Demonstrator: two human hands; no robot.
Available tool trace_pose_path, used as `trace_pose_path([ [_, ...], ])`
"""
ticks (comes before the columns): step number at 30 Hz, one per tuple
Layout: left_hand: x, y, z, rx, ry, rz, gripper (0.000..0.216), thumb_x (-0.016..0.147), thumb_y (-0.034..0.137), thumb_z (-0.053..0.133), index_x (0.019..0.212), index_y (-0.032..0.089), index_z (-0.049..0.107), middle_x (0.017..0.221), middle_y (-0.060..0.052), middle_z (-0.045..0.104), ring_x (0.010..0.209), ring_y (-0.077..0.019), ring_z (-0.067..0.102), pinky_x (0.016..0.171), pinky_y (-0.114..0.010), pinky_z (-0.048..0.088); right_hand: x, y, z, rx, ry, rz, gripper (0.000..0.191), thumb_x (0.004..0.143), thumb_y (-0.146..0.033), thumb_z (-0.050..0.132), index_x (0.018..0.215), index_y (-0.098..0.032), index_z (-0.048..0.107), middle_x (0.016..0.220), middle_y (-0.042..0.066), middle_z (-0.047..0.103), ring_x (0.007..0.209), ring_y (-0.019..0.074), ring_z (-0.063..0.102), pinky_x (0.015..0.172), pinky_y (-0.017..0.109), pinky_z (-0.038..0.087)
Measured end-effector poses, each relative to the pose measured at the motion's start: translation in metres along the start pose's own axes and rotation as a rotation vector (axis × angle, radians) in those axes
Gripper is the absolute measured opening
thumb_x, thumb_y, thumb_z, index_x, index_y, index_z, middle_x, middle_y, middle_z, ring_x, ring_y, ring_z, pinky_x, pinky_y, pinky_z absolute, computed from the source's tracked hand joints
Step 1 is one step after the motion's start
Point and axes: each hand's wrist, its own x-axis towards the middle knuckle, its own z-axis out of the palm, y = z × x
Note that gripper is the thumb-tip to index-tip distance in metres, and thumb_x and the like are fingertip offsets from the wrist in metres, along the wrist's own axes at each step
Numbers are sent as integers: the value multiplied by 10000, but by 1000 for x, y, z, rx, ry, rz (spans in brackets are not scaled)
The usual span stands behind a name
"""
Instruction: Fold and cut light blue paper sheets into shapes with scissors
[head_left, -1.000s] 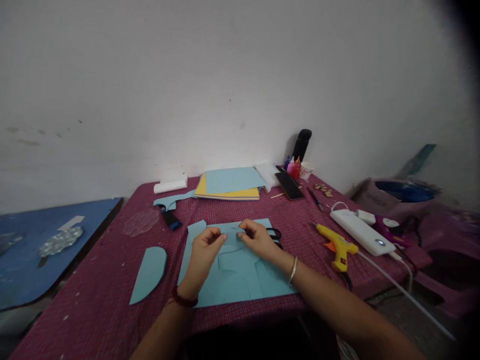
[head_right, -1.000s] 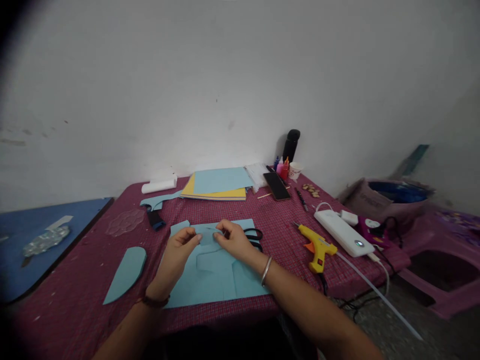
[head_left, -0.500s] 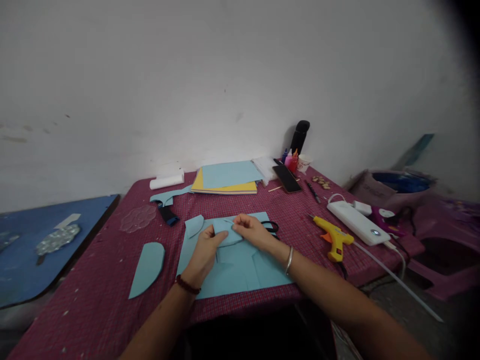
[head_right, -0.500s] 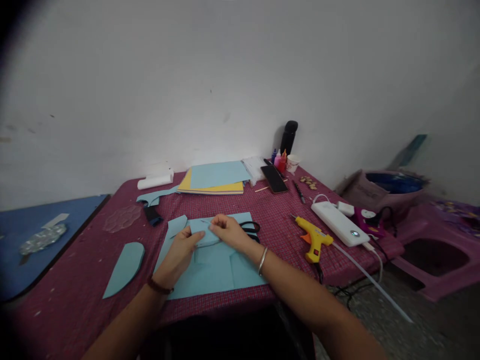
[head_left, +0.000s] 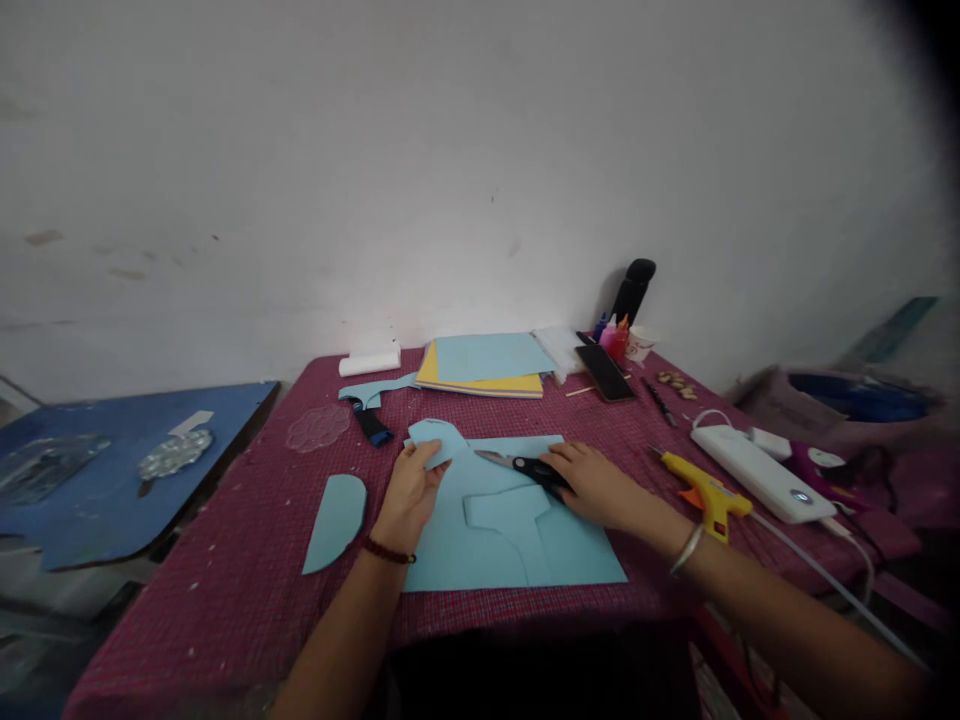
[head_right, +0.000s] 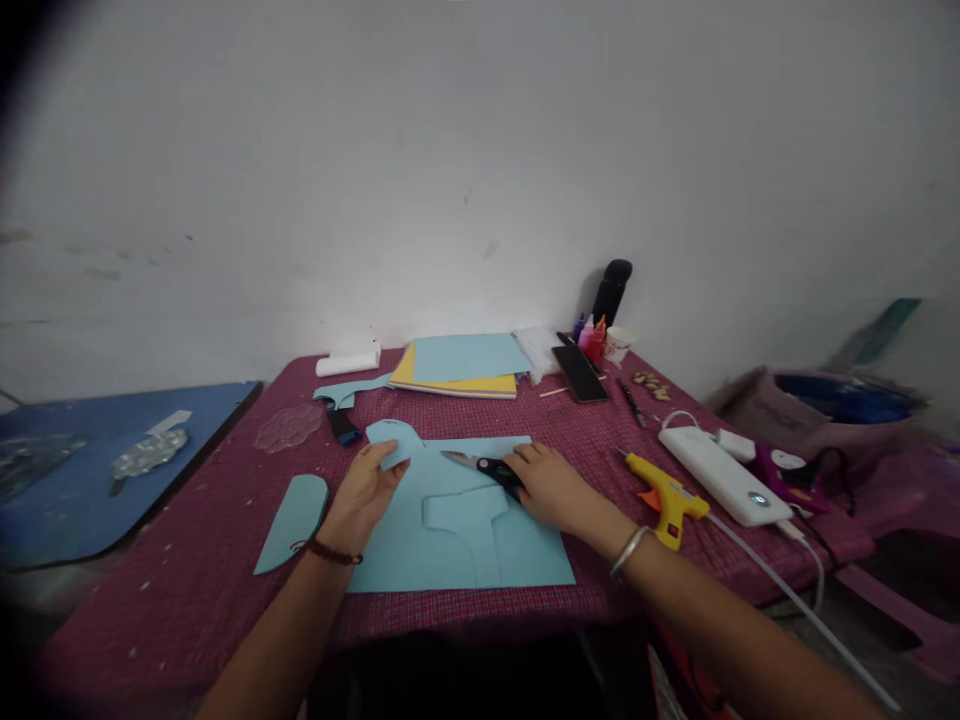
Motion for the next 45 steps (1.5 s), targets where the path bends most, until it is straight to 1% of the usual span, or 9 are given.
trace_pose_path([
  [9,-4,4,3,-117,-101,28,272,575,178,813,626,194,547,672,81,658,679,-99,629,760,-312,512,5,8,0,77,-12,116,504,716,-111,576,1217,-162,609,1007,150,634,923,280,603,814,366,424],
  [12,-5,4,3,-128,-127,15,244,594,165,810,657,196,576,689,76,666,688,-95,630,747,-293,513,9,20,-3,196,-24,143,560,690,-123,603,1245,-190,588,875,86,677,772,226,630,710,317,443],
  [15,-7,3,3,-143,-126,-5,215,620,155,797,700,207,604,718,76,680,698,-94,639,730,-276,513,7,27,-7,347,-29,167,462,766,-205,570,1227,-185,558,778,30,667,643,169,611,593,270,454],
  [17,-8,3,4,-147,-126,-24,195,639,153,786,715,209,615,730,71,687,700,-95,644,717,-266,513,2,23,-11,577,50,168,437,810,-304,569,1229,-190,524,872,47,660,719,171,622,627,286,488],
  [20,-12,2,7,-148,-143,-50,167,656,148,770,729,200,628,748,54,695,717,-101,650,708,-257,515,-10,6,-19,1079,155,122,645,741,-501,672,1296,-237,476,1083,89,614,921,218,613,797,376,515],
  [22,-15,2,10,-150,-160,-60,155,659,133,755,729,193,631,748,47,692,726,-105,650,724,-261,520,-18,-7,-24,1243,90,91,769,703,-582,692,1361,-271,447,1176,115,588,1012,254,598,867,409,498],
  [27,-20,3,13,-143,-195,-78,129,665,116,722,740,181,639,729,37,691,696,-108,645,749,-276,533,-26,-28,-19,1441,-27,55,765,756,-684,584,1398,-292,446,1243,149,581,1082,285,597,883,436,484],
  [35,-31,6,19,-149,-219,-101,189,630,94,747,766,172,643,731,29,699,648,-95,640,669,-228,536,-25,-60,-20,1231,-123,-83,781,755,-612,659,1421,-278,426,1112,94,597,948,222,555,849,382,446],
  [45,-37,4,25,-87,-193,-67,181,631,91,740,766,155,640,704,25,678,631,-97,620,645,-223,523,-19,-78,-15,1234,-54,-100,802,771,-649,618,1418,-216,427,866,36,554,754,158,455,707,310,391],
])
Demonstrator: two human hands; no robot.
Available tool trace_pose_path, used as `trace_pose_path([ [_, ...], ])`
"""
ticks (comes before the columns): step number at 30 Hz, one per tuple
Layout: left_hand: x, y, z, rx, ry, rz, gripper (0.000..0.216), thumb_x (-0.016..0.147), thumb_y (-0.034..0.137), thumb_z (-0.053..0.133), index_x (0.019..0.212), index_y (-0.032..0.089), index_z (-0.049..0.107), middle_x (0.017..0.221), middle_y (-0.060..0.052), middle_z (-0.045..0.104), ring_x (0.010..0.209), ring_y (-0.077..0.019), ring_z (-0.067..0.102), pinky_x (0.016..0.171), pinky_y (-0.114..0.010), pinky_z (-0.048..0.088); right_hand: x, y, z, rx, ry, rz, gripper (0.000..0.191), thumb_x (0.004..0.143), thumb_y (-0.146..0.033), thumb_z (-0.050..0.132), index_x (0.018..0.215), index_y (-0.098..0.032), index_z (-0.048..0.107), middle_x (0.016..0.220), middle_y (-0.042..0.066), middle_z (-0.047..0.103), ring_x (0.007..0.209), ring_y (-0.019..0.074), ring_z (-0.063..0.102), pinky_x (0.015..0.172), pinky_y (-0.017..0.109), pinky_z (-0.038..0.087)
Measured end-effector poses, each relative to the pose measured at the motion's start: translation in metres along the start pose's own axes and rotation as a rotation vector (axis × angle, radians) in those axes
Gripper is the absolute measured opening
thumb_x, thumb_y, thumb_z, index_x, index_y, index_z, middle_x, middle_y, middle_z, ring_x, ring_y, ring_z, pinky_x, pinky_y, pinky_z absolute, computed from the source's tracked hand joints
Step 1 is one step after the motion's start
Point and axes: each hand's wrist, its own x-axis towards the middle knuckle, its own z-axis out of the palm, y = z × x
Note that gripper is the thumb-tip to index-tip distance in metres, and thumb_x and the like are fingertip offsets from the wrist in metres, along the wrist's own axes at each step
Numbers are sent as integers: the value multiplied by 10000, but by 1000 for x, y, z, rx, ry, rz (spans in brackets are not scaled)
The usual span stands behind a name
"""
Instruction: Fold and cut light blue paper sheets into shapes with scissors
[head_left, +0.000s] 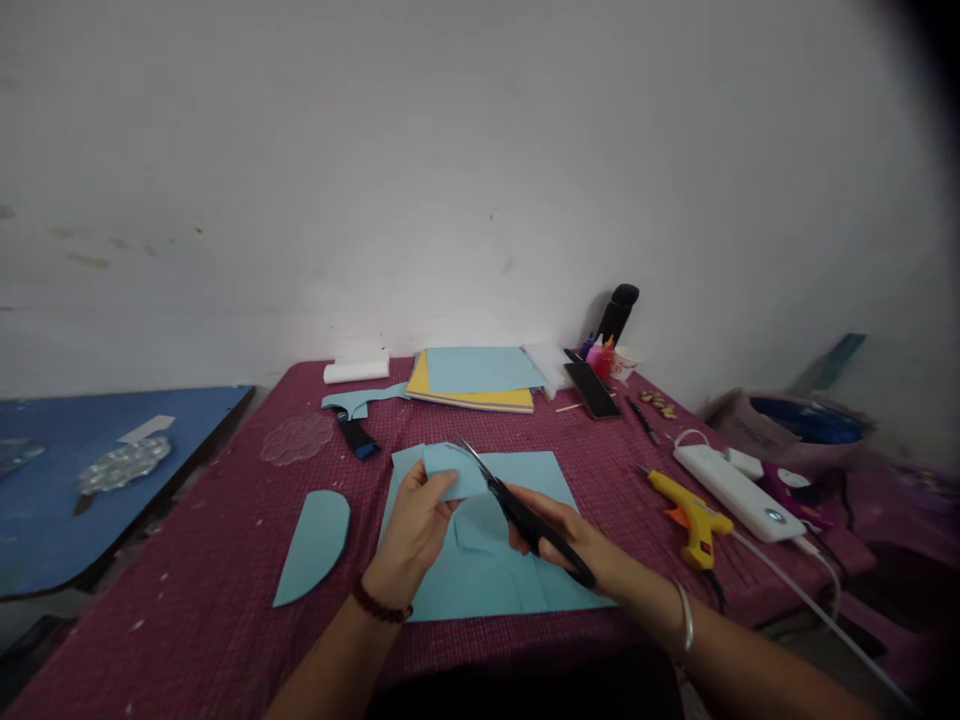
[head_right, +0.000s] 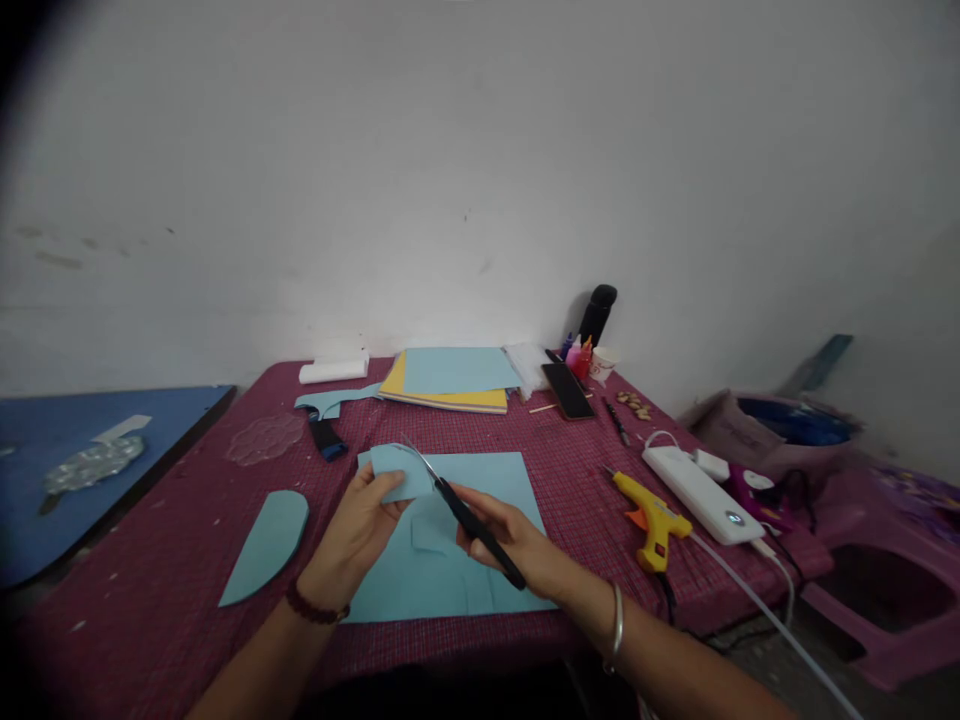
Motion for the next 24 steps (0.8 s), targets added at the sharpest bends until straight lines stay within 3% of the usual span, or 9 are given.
trace_pose_path([
  [11,-2,-5,3,54,57,-2,182,601,102,741,737,154,631,685,28,650,628,-100,596,624,-227,508,-1,16,3,-3,72,55,834,741,-653,643,1413,-209,428,800,10,505,685,144,412,607,272,342],
  [18,-2,-5,5,55,72,-15,193,593,98,739,741,159,632,692,29,654,630,-108,608,625,-235,512,-1,18,3,-7,76,47,791,756,-604,665,1408,-222,430,825,9,506,732,150,439,654,282,359],
  [24,-1,-6,4,59,74,-14,181,595,105,732,726,159,619,670,28,652,614,-110,607,628,-245,519,-2,22,6,10,118,71,755,764,-601,657,1385,-221,460,764,-14,456,646,118,365,557,245,292],
])
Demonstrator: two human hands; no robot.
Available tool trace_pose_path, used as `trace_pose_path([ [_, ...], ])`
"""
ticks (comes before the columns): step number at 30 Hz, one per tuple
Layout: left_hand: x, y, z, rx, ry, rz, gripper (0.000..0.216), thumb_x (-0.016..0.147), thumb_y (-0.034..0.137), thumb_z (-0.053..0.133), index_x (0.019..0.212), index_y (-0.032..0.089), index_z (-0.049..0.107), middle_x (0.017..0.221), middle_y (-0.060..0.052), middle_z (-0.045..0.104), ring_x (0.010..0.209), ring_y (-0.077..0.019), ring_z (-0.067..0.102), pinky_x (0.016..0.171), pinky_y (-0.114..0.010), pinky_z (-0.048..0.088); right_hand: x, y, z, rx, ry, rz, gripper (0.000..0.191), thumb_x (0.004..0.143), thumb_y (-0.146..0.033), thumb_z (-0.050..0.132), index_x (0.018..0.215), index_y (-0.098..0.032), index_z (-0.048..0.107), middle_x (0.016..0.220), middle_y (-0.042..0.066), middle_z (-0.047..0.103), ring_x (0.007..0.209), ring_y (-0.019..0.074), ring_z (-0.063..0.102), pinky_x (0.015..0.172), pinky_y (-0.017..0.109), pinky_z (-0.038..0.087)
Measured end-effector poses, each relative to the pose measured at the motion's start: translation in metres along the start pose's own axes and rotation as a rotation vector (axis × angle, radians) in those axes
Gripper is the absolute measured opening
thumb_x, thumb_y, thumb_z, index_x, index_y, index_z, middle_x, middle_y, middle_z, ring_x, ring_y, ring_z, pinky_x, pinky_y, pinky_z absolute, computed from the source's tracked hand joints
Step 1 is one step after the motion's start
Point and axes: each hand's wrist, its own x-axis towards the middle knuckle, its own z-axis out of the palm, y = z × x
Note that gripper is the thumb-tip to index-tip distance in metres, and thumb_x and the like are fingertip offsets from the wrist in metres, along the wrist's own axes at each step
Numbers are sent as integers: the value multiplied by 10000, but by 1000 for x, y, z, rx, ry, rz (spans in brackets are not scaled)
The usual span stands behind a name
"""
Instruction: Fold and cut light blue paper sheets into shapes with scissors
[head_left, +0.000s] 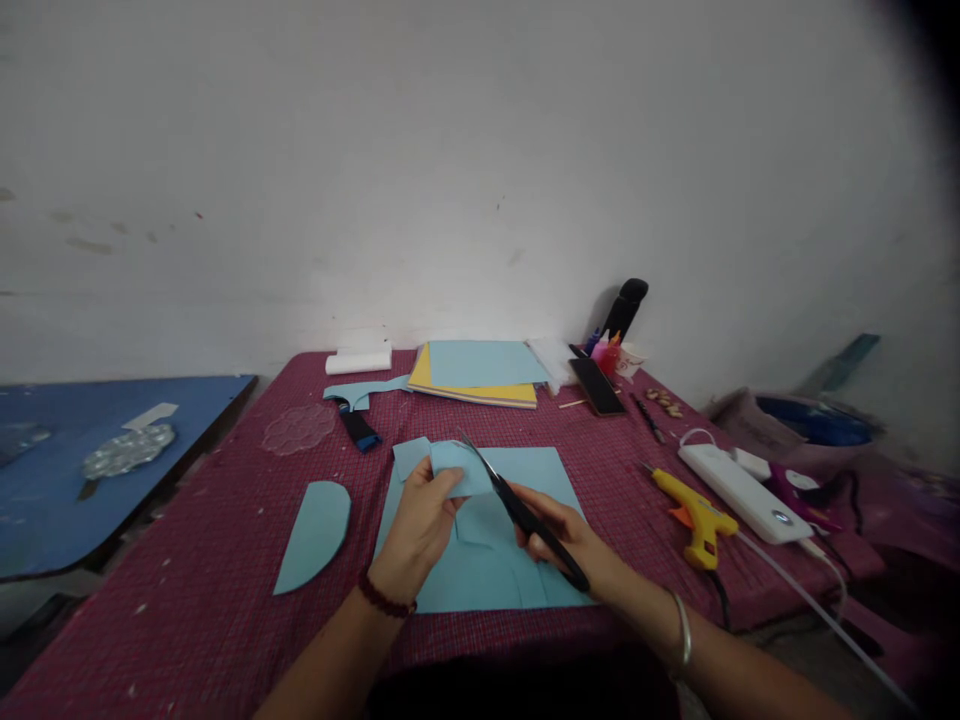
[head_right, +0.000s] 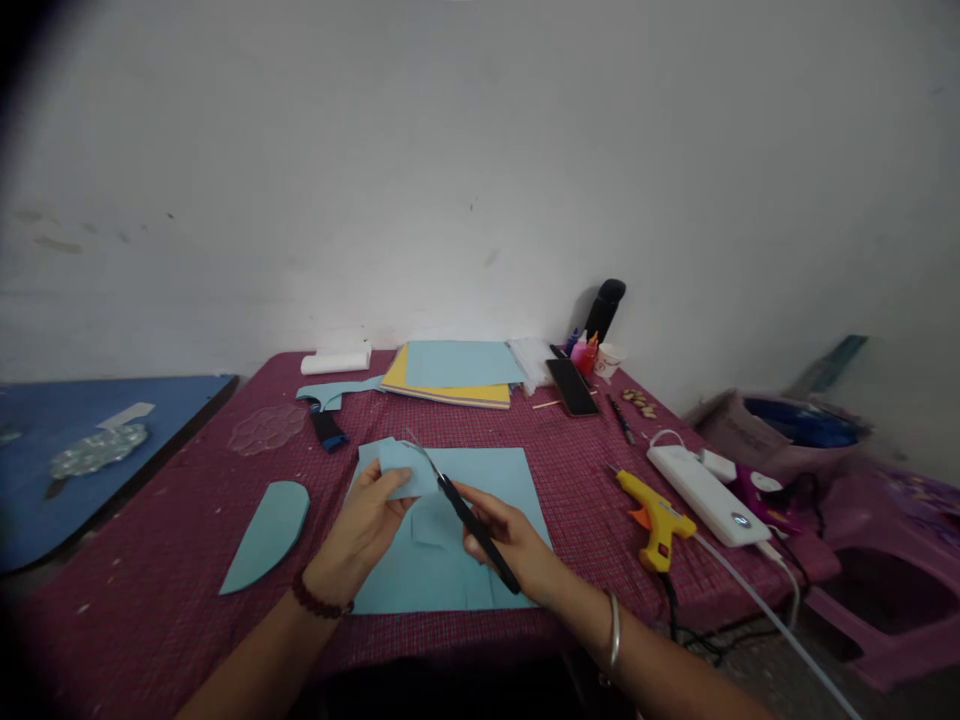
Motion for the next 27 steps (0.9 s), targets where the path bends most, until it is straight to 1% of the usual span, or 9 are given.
trace_pose_path([
  [7,1,0,-1,-9,4,-6,185,590,107,733,728,162,622,674,30,659,614,-110,612,639,-251,524,0,2,3,21,28,1,710,773,-573,659,1368,-231,479,776,-12,461,592,95,323,517,234,263],
  [12,1,0,-2,-9,-1,-8,177,590,110,738,710,162,619,652,40,644,604,-97,599,633,-235,512,-1,7,3,-15,60,10,672,788,-529,662,1366,-233,488,704,-34,421,549,86,307,487,225,246],
  [16,1,-1,-3,0,-18,-15,169,599,121,736,706,165,613,658,43,642,598,-89,594,627,-225,502,-4,9,0,-32,77,77,692,793,-527,658,1382,-217,468,644,-56,407,473,67,284,435,211,245],
  [18,1,1,-4,12,-29,-21,162,607,123,728,717,167,616,668,40,648,595,-86,594,620,-218,495,-6,5,-5,-56,55,83,704,802,-546,640,1393,-210,454,641,-52,440,466,71,327,435,212,290],
  [20,1,4,-5,36,-57,-40,170,595,111,724,730,157,630,680,23,657,593,-96,599,603,-221,490,-9,-4,-14,-128,0,45,719,811,-557,625,1415,-221,427,772,5,566,589,117,491,543,252,427],
  [21,1,6,-6,52,-76,-55,179,584,100,722,734,149,638,675,14,657,583,-102,598,586,-224,486,-11,-9,-19,-176,-32,19,726,812,-555,627,1426,-234,412,924,52,619,733,159,568,661,300,483],
  [22,1,7,-6,68,-97,-72,185,572,88,720,732,141,643,662,8,652,568,-106,592,568,-226,480,-12,-15,-24,-227,-64,0,735,808,-546,638,1436,-249,397,1113,94,617,915,205,593,803,359,490],
  [24,1,10,-7,93,-132,-99,196,553,71,715,725,135,647,625,12,634,532,-103,571,541,-225,466,-14,-26,-32,-324,-117,-22,751,791,-508,677,1443,-274,386,1386,114,497,1206,269,498,1021,451,381],
  [27,-1,10,-7,124,-178,-103,190,551,74,715,715,141,645,604,22,621,517,-93,551,530,-211,451,-16,-36,-38,-439,-140,-54,758,770,-444,722,1437,-284,400,1452,104,451,1311,299,414,1103,498,275],
])
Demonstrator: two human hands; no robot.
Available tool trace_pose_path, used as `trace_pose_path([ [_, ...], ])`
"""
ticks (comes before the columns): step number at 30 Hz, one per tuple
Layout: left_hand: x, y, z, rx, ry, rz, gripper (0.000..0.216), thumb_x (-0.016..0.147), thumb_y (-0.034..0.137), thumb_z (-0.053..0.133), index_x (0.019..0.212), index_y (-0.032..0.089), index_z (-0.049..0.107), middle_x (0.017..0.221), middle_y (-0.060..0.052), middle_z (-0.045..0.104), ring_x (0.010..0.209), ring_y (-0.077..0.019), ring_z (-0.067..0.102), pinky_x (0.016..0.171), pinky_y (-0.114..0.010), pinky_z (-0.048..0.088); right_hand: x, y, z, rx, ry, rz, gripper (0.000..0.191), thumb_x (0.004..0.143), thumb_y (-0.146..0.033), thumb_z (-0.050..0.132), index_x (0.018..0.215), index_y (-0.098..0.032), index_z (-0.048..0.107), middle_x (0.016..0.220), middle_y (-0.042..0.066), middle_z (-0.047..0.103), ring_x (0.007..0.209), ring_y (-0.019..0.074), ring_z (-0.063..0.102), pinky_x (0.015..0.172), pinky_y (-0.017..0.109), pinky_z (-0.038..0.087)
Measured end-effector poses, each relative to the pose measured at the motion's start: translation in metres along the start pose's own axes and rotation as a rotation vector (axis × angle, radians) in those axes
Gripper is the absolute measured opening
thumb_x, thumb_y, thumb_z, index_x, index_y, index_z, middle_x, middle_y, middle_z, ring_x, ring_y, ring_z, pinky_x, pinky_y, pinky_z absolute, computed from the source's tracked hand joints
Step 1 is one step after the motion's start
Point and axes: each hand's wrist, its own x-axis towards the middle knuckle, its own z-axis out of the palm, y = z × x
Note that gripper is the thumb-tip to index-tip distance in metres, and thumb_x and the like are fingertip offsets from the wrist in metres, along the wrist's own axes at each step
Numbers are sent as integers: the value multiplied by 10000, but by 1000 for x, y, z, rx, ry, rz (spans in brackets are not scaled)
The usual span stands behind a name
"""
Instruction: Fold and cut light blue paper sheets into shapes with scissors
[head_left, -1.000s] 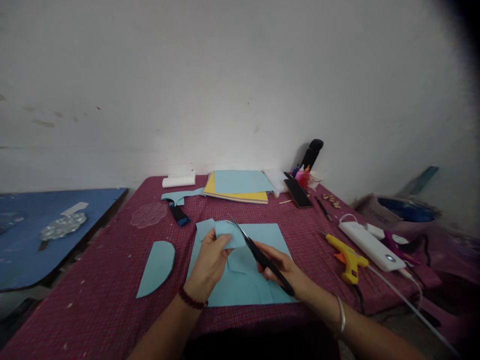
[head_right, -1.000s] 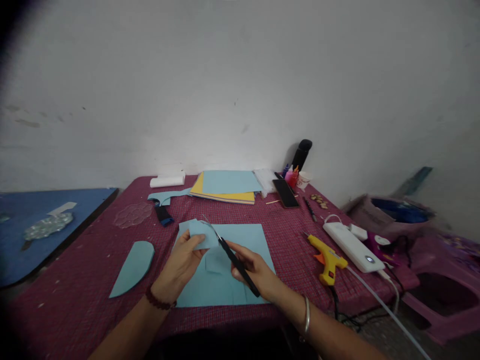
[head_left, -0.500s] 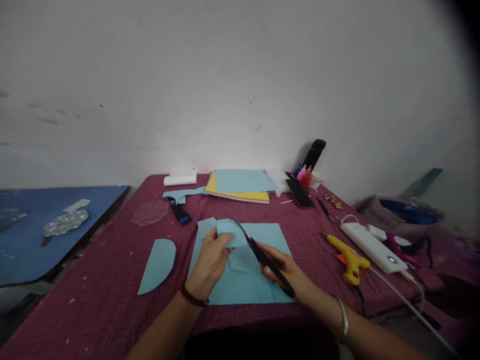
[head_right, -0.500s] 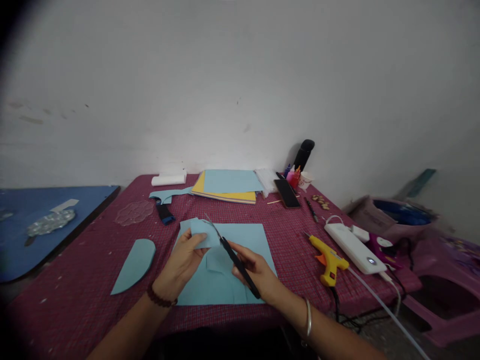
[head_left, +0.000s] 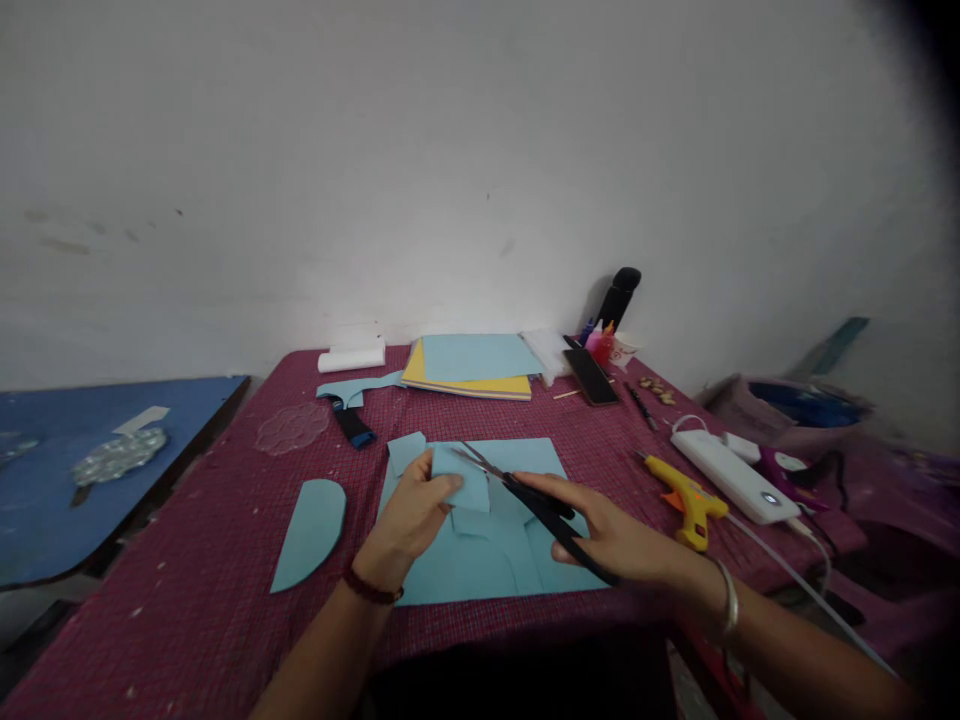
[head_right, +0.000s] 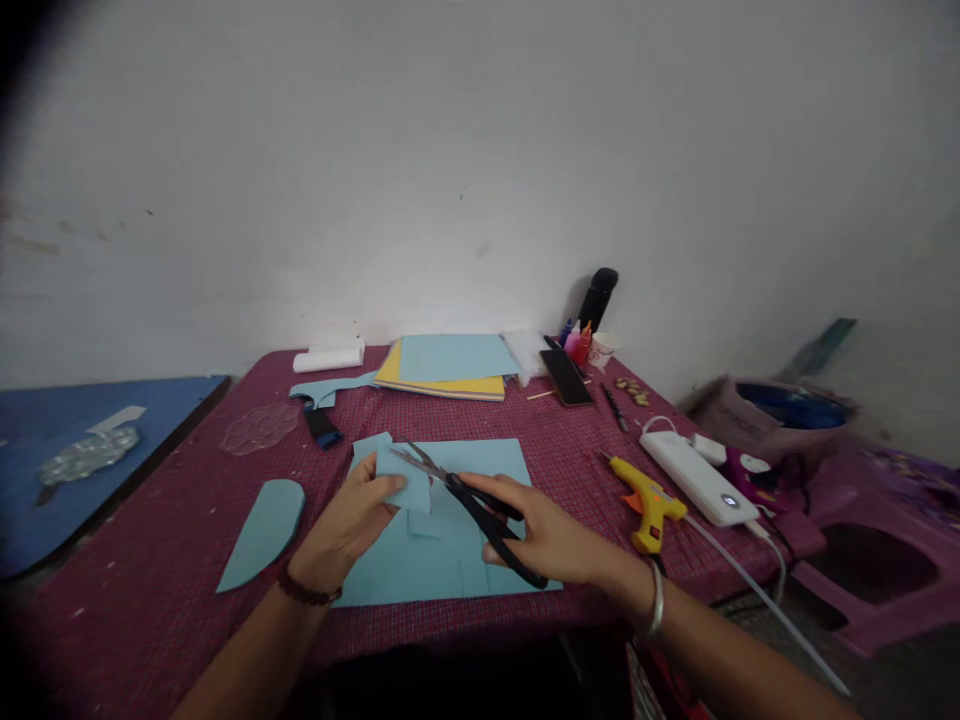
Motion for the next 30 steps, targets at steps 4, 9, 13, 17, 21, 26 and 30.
trace_pose_path([
  [4,-2,-3,1,49,-64,11,180,579,100,713,743,144,653,635,12,636,550,-103,569,554,-215,459,2,-3,0,-70,39,-34,730,774,-414,726,1424,-272,427,1350,112,542,1205,298,506,1044,499,357],
  [9,-4,-2,4,92,-81,-16,202,573,119,719,760,148,649,632,7,642,530,-110,571,537,-220,455,3,-5,1,-156,58,-48,723,751,-374,759,1402,-276,461,1150,90,619,996,245,577,909,416,445],
  [13,-7,1,9,111,-94,-16,207,554,112,726,727,162,624,602,14,637,534,-124,593,519,-212,443,1,-9,-2,-222,69,-52,701,752,-320,761,1392,-292,475,1002,50,611,834,188,569,767,320,454],
  [17,-8,0,10,119,-91,-26,224,550,113,723,745,165,626,638,-3,665,571,-146,620,543,-229,463,-1,-10,-2,-246,72,-64,702,747,-264,758,1388,-311,477,957,34,601,820,184,559,743,301,434],
  [21,-6,-2,6,135,-106,-25,236,563,126,721,784,153,643,696,-34,694,600,-165,636,556,-245,469,-3,-7,0,-232,86,-57,682,764,-221,728,1389,-317,473,1012,40,627,848,189,566,765,311,432],
  [26,-5,-4,1,125,-144,-38,223,601,140,727,809,157,647,689,-35,698,576,-161,632,544,-243,461,-4,-5,1,-214,84,-61,651,788,-291,721,1391,-306,474,1019,48,637,831,188,574,762,321,441],
  [30,-5,-6,1,120,-136,-39,211,598,140,736,789,152,649,692,-37,698,570,-153,626,543,-237,457,-4,-4,1,-217,85,-76,619,814,-308,694,1393,-296,476,982,46,636,805,181,572,729,300,441],
])
